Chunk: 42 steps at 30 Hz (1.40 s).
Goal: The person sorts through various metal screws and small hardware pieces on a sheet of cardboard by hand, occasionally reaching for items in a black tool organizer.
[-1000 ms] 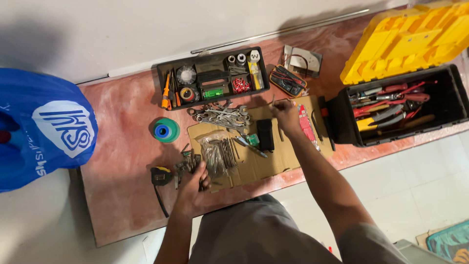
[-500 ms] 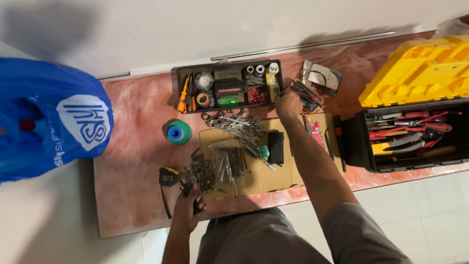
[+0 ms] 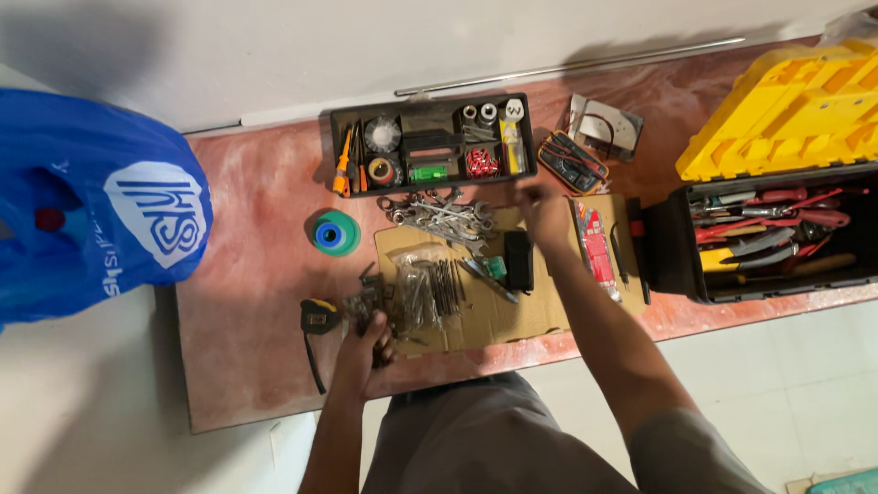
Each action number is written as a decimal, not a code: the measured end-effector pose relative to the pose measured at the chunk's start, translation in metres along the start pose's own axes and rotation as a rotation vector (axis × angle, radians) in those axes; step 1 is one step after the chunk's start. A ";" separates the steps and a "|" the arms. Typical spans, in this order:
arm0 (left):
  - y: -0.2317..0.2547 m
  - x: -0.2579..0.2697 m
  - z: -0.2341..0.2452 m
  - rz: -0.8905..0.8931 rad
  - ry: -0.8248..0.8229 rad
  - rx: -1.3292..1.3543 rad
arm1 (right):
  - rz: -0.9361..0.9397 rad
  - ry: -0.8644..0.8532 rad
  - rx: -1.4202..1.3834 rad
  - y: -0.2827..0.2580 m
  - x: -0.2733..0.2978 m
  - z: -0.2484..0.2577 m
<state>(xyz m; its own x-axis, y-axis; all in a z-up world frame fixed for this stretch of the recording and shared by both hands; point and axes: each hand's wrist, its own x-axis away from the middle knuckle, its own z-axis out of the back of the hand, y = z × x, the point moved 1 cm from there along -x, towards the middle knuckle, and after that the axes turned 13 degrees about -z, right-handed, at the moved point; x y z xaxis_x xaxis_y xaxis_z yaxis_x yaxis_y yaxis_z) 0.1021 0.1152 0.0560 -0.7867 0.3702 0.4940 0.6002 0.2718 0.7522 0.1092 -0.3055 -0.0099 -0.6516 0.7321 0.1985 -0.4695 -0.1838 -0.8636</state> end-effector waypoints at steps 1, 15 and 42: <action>0.001 -0.003 -0.001 0.004 0.000 0.001 | -0.002 0.012 0.107 0.007 0.016 -0.005; -0.028 -0.028 0.003 -0.045 -0.190 0.255 | 0.006 -0.113 0.202 0.029 0.202 -0.073; -0.050 -0.045 -0.013 0.032 -0.192 0.473 | -0.320 -0.475 0.007 -0.059 0.238 -0.060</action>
<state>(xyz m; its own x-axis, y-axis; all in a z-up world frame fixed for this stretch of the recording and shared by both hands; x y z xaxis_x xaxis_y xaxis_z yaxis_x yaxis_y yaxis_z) 0.1052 0.0736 0.0016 -0.7529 0.5295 0.3909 0.6581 0.6134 0.4366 0.0174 -0.0813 0.0602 -0.6718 0.3768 0.6377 -0.6904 -0.0066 -0.7234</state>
